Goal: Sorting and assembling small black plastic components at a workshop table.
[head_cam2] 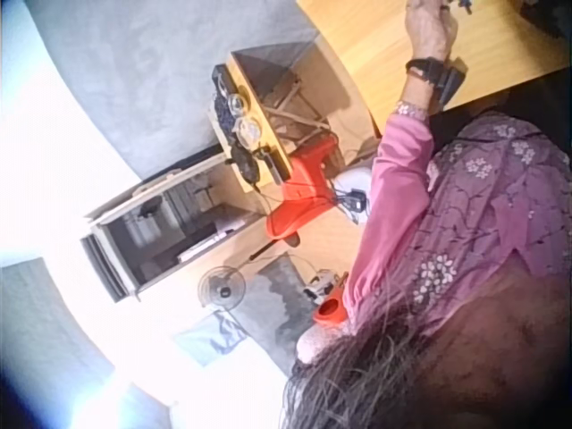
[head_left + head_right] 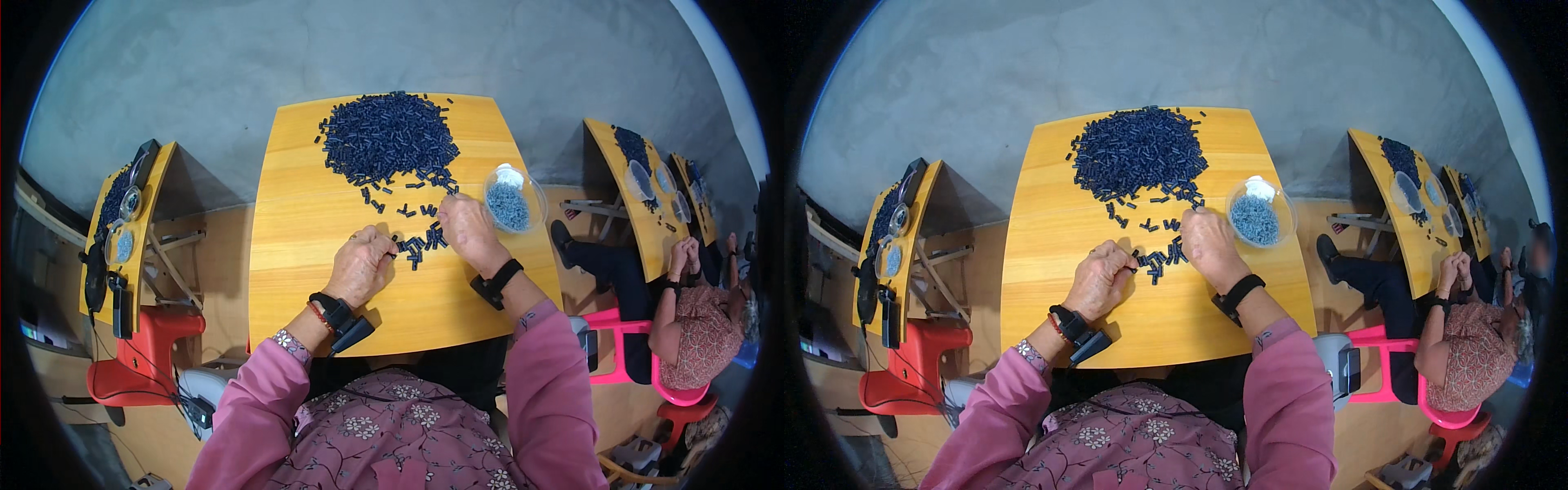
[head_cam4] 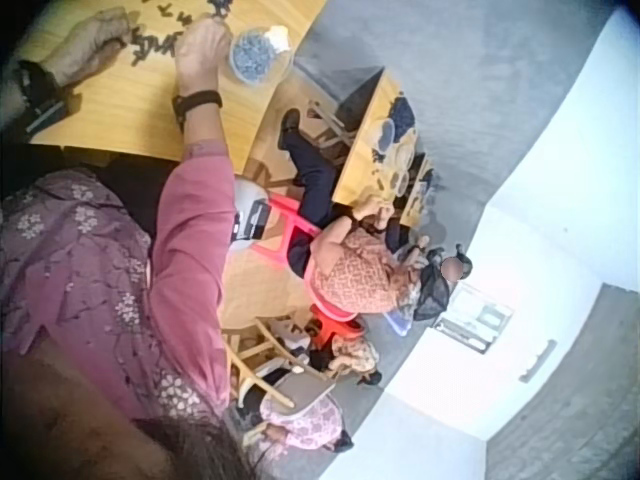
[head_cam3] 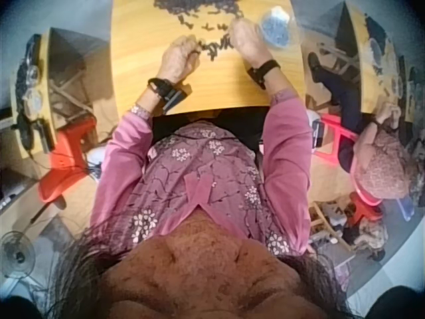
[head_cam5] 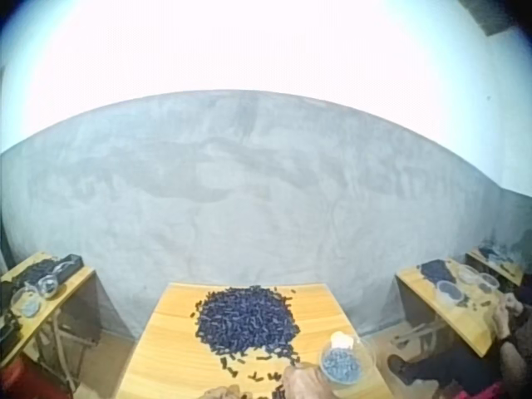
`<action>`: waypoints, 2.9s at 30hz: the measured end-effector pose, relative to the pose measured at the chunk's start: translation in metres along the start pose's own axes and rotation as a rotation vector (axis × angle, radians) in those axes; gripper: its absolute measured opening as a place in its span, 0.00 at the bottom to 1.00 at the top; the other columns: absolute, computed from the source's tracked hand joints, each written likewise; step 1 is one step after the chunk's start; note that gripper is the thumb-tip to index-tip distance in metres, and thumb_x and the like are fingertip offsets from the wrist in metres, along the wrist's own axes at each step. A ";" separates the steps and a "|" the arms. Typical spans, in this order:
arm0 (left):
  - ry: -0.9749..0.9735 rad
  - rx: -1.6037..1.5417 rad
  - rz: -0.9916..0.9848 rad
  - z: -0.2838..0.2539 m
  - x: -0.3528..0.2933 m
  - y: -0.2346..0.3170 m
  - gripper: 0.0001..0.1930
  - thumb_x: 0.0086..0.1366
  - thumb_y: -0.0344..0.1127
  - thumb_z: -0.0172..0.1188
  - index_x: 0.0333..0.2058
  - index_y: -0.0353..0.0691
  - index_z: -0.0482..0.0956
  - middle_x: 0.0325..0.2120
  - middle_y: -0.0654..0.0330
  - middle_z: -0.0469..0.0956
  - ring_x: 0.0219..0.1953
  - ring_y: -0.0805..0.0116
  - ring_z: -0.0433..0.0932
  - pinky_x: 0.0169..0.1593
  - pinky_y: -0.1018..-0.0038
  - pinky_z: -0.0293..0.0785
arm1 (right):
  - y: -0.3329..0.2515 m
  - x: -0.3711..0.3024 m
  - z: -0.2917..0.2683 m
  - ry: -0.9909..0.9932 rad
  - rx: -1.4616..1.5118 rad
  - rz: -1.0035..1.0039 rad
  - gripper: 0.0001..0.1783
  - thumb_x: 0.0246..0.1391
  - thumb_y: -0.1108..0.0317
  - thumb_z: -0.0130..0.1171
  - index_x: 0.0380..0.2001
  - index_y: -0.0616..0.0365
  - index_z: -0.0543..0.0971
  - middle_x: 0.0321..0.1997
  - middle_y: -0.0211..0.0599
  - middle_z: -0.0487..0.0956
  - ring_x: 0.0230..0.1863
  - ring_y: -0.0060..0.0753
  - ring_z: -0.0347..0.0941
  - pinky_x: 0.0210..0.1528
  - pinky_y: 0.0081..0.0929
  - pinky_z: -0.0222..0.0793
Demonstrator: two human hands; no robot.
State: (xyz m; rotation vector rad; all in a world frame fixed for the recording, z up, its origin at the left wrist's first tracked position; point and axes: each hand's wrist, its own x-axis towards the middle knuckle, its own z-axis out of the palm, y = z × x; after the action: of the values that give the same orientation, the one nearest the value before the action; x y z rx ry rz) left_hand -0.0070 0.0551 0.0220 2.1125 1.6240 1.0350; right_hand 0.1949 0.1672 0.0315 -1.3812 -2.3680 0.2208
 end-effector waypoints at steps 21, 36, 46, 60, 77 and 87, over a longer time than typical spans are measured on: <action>0.169 -0.952 -0.403 0.015 -0.022 0.009 0.05 0.67 0.28 0.55 0.41 0.36 0.75 0.30 0.67 0.77 0.30 0.80 0.73 0.38 0.82 0.72 | -0.001 0.001 0.000 0.095 0.208 -0.050 0.03 0.48 0.75 0.62 0.27 0.63 0.80 0.30 0.49 0.77 0.34 0.53 0.75 0.39 0.41 0.71; 0.239 -1.206 -0.446 0.015 -0.024 0.001 0.05 0.69 0.29 0.55 0.42 0.37 0.75 0.31 0.63 0.78 0.31 0.78 0.75 0.39 0.80 0.74 | -0.004 0.002 0.002 0.158 0.311 -0.109 0.03 0.48 0.79 0.58 0.28 0.63 0.79 0.31 0.47 0.77 0.33 0.51 0.75 0.37 0.39 0.71; 0.206 -1.194 -0.426 0.015 -0.024 0.000 0.04 0.69 0.27 0.53 0.41 0.37 0.74 0.31 0.63 0.78 0.32 0.77 0.75 0.39 0.79 0.74 | -0.002 0.003 0.005 0.034 0.142 -0.153 0.04 0.48 0.80 0.55 0.28 0.63 0.77 0.30 0.49 0.74 0.35 0.55 0.72 0.37 0.42 0.68; 0.225 -1.252 -0.434 0.015 -0.021 0.000 0.04 0.70 0.25 0.49 0.40 0.35 0.73 0.31 0.62 0.77 0.30 0.78 0.72 0.37 0.81 0.72 | 0.012 0.000 0.004 0.211 0.167 -0.235 0.10 0.45 0.82 0.52 0.33 0.61 0.75 0.32 0.52 0.74 0.35 0.56 0.71 0.37 0.46 0.68; 0.217 -1.280 -0.420 0.017 -0.022 -0.003 0.04 0.69 0.25 0.50 0.40 0.34 0.73 0.31 0.61 0.78 0.30 0.78 0.73 0.36 0.81 0.72 | -0.001 -0.005 -0.002 0.009 -0.089 -0.152 0.04 0.48 0.78 0.49 0.26 0.66 0.74 0.32 0.54 0.74 0.34 0.58 0.74 0.37 0.46 0.72; 0.220 -1.269 -0.372 0.018 -0.023 -0.005 0.04 0.68 0.23 0.51 0.40 0.34 0.73 0.31 0.60 0.78 0.29 0.78 0.74 0.35 0.81 0.73 | -0.059 -0.048 -0.003 -0.060 0.884 0.077 0.04 0.47 0.81 0.57 0.26 0.64 0.73 0.22 0.36 0.77 0.24 0.27 0.75 0.27 0.24 0.71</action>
State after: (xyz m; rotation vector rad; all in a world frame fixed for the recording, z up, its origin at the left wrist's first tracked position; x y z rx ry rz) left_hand -0.0009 0.0391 -0.0015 0.8463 0.8791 1.5703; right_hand 0.1700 0.0964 0.0416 -1.0076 -1.8466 1.1706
